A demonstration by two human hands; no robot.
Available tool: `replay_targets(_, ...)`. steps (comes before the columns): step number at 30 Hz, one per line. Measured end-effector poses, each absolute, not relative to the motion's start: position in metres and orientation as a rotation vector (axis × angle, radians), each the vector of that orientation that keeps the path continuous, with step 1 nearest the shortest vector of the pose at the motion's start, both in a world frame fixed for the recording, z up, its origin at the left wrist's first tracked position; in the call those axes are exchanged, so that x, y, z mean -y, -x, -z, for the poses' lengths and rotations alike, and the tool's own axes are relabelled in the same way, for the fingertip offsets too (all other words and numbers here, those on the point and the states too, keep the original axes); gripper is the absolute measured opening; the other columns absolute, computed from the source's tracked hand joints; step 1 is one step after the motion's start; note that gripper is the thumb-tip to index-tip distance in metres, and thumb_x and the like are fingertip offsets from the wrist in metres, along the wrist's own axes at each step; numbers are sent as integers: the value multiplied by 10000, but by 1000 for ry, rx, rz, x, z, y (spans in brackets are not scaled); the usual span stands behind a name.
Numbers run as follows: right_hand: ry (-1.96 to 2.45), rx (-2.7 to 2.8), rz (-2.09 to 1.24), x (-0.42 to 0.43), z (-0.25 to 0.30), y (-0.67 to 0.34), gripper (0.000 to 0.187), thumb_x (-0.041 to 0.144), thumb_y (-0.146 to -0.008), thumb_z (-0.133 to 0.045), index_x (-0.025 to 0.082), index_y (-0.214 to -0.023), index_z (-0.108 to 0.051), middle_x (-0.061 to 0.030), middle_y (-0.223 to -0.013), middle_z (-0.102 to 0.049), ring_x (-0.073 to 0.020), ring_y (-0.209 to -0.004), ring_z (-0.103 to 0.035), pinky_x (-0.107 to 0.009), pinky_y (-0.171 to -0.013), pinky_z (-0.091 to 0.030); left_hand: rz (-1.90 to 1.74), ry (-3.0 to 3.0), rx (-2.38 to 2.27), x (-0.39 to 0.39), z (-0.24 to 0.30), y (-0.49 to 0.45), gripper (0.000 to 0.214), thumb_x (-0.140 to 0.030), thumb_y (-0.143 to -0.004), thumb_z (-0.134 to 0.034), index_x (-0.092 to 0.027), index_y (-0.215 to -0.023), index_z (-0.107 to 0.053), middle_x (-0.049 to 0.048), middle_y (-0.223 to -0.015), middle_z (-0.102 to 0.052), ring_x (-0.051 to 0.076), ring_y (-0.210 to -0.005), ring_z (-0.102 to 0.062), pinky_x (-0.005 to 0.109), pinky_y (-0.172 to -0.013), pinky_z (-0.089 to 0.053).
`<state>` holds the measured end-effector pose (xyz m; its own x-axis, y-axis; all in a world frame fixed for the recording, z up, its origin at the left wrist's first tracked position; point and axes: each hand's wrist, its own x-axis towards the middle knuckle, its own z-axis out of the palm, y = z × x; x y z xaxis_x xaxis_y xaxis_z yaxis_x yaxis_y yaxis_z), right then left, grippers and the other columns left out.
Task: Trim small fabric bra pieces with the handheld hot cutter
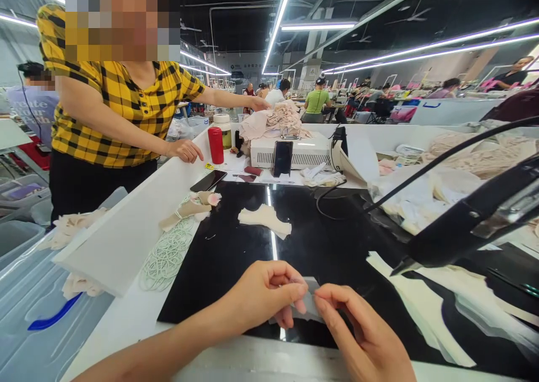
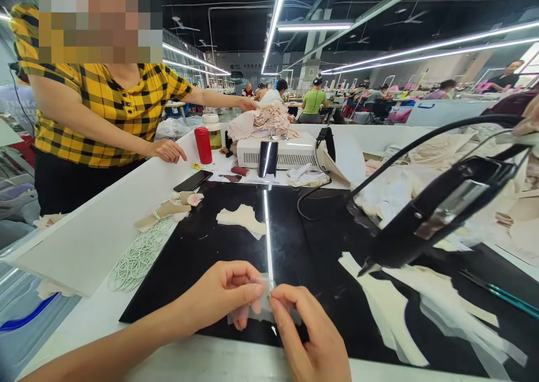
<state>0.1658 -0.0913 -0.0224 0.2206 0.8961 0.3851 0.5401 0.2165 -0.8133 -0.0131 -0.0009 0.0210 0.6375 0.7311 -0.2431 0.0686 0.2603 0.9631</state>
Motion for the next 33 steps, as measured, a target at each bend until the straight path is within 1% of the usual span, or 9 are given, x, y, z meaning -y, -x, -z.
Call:
replay_targets(3,1486,1467,-385,82,23,-172,304,515,-1082,-570,276,-1017,-747,-19,-924,-730,-191,-780,-694,-236,-734,-567,-553,-1297,-855,-2,-19,16,277,-342,-858,-719,-155,-1052,-656,-13,-816,-697,94,-550,-604,227,-549,-508)
replay_targets(6,1499,1555,-299,75,27,-176,342,528,-1101,-533,282,-1077,-769,-34,-957,-749,-199,-789,-718,-249,-728,-580,-561,-1443,-972,-2,-21,19,274,-315,-891,-681,-202,-1133,-622,-40,-875,-675,106,-587,-608,246,-579,-505)
replay_targets(8,1476,1658,-241,73,31,-179,315,486,-1117,-521,288,-1109,-766,-36,-985,-759,-195,-818,-741,-244,-738,-587,-541,-1647,-1085,-2,-23,20,219,-302,-924,-653,-225,-1125,-611,-49,-902,-675,109,-613,-594,249,-601,-461)
replay_targets(11,1455,1821,-113,70,34,-182,253,417,-1131,-519,293,-1157,-738,-20,-984,-758,-184,-839,-754,-242,-729,-590,-482,-1962,-1201,-1,-23,21,94,-280,-967,-622,-235,-1047,-604,-62,-847,-672,123,-645,-569,261,-630,-386)
replay_targets(13,1465,1874,15,69,33,-181,285,421,-1148,-477,283,-1158,-727,-11,-941,-745,-188,-811,-740,-270,-710,-586,-434,-2111,-1226,0,-19,21,46,-277,-994,-604,-236,-975,-598,-66,-801,-654,132,-655,-567,268,-635,-348)
replay_targets(18,1465,1937,209,65,31,-172,441,407,-1179,-352,225,-1067,-737,-21,-824,-701,-192,-667,-657,-342,-631,-519,-350,-2360,-1251,1,-6,23,140,-274,-1035,-588,-227,-904,-595,-50,-820,-650,147,-691,-604,284,-626,-302)
replay_targets(23,1502,1971,219,63,37,-171,494,409,-1185,-310,217,-1051,-744,-39,-811,-692,-207,-658,-632,-369,-635,-457,-298,-2446,-1251,-1,0,23,149,-288,-1055,-591,-226,-921,-611,-45,-856,-667,153,-714,-631,292,-631,-322)
replay_targets(26,1506,1976,216,62,40,-172,500,416,-1185,-307,218,-1055,-748,-40,-812,-692,-207,-657,-627,-372,-648,-449,-291,-2464,-1238,-1,2,23,167,-302,-1061,-593,-225,-915,-616,-43,-865,-673,157,-735,-646,295,-639,-335)
replay_targets(33,1547,1953,165,62,45,-171,507,419,-1185,-293,223,-1069,-746,-49,-820,-688,-212,-677,-632,-384,-720,-483,-256,-2450,-1247,-2,0,22,189,-322,-1074,-566,-224,-934,-646,-32,-882,-679,161,-750,-662,297,-649,-372)
